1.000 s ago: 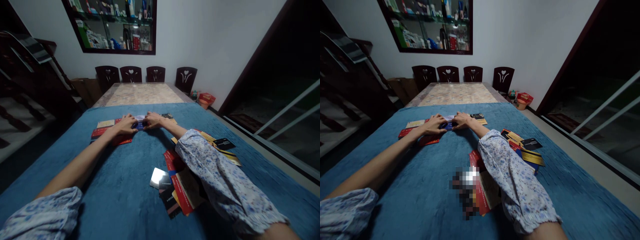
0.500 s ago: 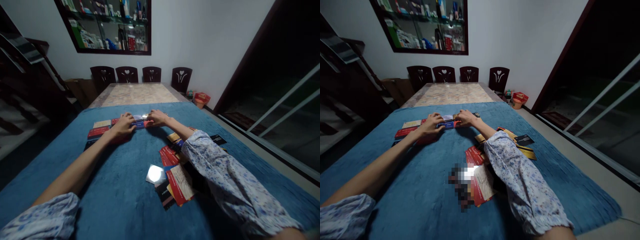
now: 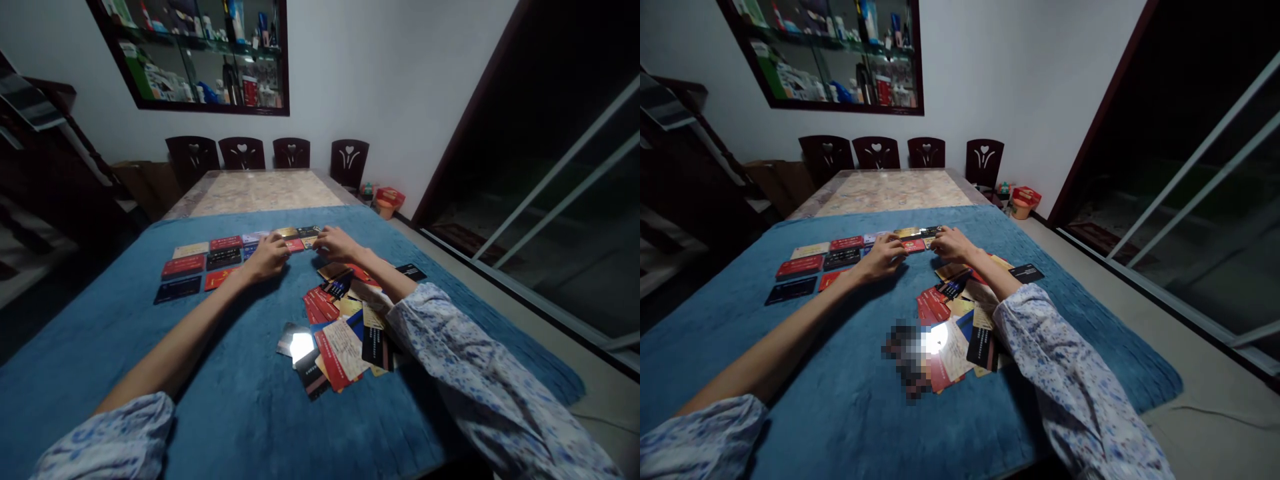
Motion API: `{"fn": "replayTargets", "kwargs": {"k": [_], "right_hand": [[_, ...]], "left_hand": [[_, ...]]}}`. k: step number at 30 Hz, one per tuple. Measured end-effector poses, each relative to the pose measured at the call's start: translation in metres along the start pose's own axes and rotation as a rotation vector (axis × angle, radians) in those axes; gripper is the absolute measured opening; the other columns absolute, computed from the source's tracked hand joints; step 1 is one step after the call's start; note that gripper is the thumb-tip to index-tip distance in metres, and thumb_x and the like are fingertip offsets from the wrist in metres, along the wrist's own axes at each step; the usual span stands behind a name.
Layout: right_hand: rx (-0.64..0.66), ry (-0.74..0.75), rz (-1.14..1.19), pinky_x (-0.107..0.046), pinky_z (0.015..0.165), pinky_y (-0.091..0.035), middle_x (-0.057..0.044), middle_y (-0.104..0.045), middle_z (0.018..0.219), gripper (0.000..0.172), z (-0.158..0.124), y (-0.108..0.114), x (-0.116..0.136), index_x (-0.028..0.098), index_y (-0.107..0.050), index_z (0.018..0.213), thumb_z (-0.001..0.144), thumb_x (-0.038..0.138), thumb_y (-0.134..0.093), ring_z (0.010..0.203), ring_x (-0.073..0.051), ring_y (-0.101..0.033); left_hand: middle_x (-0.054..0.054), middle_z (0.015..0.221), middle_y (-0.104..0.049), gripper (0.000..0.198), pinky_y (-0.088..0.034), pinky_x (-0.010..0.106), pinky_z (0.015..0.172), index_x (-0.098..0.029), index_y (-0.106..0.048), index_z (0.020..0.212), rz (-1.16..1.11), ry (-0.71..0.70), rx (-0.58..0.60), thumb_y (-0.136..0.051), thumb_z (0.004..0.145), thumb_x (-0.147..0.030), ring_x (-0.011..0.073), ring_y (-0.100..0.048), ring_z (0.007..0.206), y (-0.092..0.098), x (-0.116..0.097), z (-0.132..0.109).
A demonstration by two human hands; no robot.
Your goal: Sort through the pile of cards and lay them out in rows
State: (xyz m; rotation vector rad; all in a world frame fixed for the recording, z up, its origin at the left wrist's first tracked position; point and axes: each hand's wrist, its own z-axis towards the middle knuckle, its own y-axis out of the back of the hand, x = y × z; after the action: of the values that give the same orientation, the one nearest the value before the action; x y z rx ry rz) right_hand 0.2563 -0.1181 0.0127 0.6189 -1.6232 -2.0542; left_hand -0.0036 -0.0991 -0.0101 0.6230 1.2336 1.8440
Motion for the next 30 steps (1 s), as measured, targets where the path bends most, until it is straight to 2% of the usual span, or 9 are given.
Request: {"fn": "replayTargets", "kwargs": {"k": [4, 10, 19, 26, 30], "right_hand": [[0.016, -0.056, 0.048, -0.035, 0.078, -0.033, -0.01, -0.074, 0.109, 0.024, -0.026, -0.005, -0.004, 0.022, -0.078, 0.108, 0.09, 0.02, -0.062, 0.108, -0.027, -0.051], [0.004, -0.119, 0.14, -0.039, 0.083, -0.037, -0.011, -0.072, 0.121, 0.031, -0.061, -0.011, -0.008, 0.022, -0.076, 0.117, 0.092, 0.022, -0.058, 0.109, -0.028, -0.05], [0.002, -0.133, 0.224, -0.04, 0.098, -0.039, -0.009, -0.07, 0.13, 0.038, -0.081, -0.017, -0.004, 0.021, -0.073, 0.124, 0.094, 0.019, -0.05, 0.112, -0.025, -0.053], [0.03, -0.118, 0.242, -0.043, 0.106, -0.037, -0.009, -0.068, 0.136, 0.042, -0.089, -0.022, -0.005, 0.021, -0.073, 0.125, 0.09, 0.015, -0.048, 0.117, -0.025, -0.054], [0.001, -0.106, 0.262, -0.044, 0.106, -0.037, -0.009, -0.068, 0.135, 0.04, -0.091, -0.023, -0.004, 0.021, -0.073, 0.125, 0.093, 0.018, -0.05, 0.116, -0.025, -0.055]], "left_hand": [[0.013, 0.101, -0.07, 0.023, -0.038, 0.054, 0.098, -0.018, -0.074, 0.094, -0.017, -0.024, -0.001, -0.052, 0.09, -0.021, 0.0324, -0.048, 0.114, -0.009, -0.016, 0.01], [0.012, 0.106, -0.071, 0.023, -0.037, 0.055, 0.099, -0.019, -0.076, 0.098, -0.038, -0.028, 0.057, -0.055, 0.089, -0.023, 0.0338, -0.046, 0.121, -0.019, -0.041, 0.026], [0.015, 0.112, -0.072, 0.028, -0.034, 0.059, 0.103, -0.017, -0.077, 0.1, -0.037, 0.096, 0.183, -0.054, 0.093, -0.033, 0.0364, -0.043, 0.129, -0.02, -0.086, 0.041], [0.014, 0.107, -0.071, 0.031, -0.032, 0.06, 0.105, -0.016, -0.075, 0.084, -0.055, 0.112, 0.254, -0.057, 0.093, -0.04, 0.0358, -0.045, 0.124, -0.023, -0.098, 0.042], [0.014, 0.108, -0.068, 0.029, -0.035, 0.059, 0.104, -0.016, -0.074, 0.082, -0.076, 0.124, 0.244, -0.06, 0.091, -0.04, 0.036, -0.046, 0.121, -0.026, -0.097, 0.042]]}}
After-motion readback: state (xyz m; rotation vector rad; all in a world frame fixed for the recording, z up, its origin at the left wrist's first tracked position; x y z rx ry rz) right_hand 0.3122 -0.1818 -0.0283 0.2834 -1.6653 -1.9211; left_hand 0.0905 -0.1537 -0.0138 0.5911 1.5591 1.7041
